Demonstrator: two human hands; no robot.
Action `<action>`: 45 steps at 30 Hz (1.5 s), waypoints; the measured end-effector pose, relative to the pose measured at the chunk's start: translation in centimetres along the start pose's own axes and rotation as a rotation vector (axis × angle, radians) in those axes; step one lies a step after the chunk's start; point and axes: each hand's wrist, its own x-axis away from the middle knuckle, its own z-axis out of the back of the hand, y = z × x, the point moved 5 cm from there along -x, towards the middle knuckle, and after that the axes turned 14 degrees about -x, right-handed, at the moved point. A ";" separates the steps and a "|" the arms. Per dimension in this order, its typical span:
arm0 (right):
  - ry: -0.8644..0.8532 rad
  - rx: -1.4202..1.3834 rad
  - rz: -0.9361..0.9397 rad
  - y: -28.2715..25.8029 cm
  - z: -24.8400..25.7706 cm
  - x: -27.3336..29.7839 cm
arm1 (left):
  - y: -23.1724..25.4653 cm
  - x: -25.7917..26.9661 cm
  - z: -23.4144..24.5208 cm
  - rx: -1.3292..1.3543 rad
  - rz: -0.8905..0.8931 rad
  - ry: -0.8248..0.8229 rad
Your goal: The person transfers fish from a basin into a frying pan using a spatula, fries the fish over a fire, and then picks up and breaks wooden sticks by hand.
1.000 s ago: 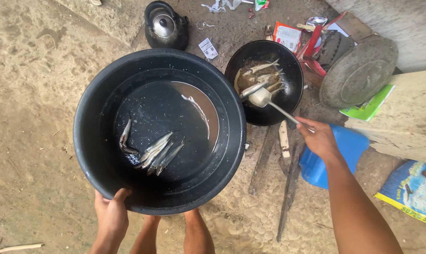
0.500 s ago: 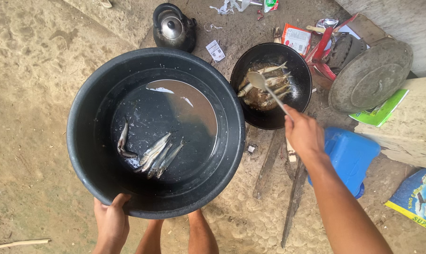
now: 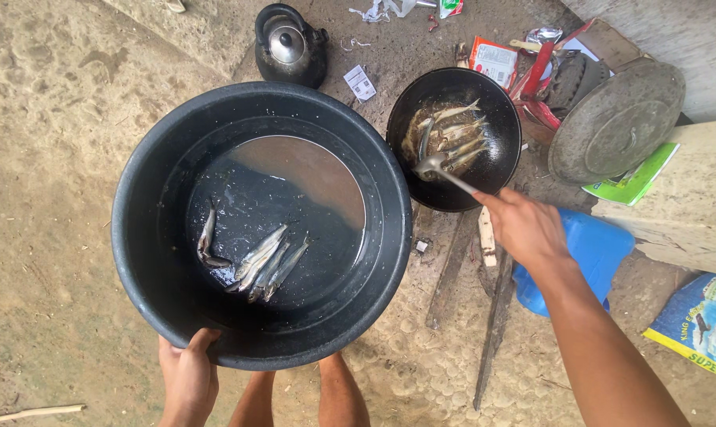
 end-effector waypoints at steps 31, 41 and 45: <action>0.388 -0.646 -0.603 1.4 -8.0 -3.9 | 0.7 -0.1 1.0 -0.021 0.026 -0.004; 0.178 -0.651 -0.745 -2.8 -4.1 -0.8 | 0.2 -0.3 1.6 -0.004 0.030 0.002; 0.120 -0.558 -0.695 -3.9 -4.0 0.0 | 0.6 -0.2 1.5 -0.007 0.043 -0.014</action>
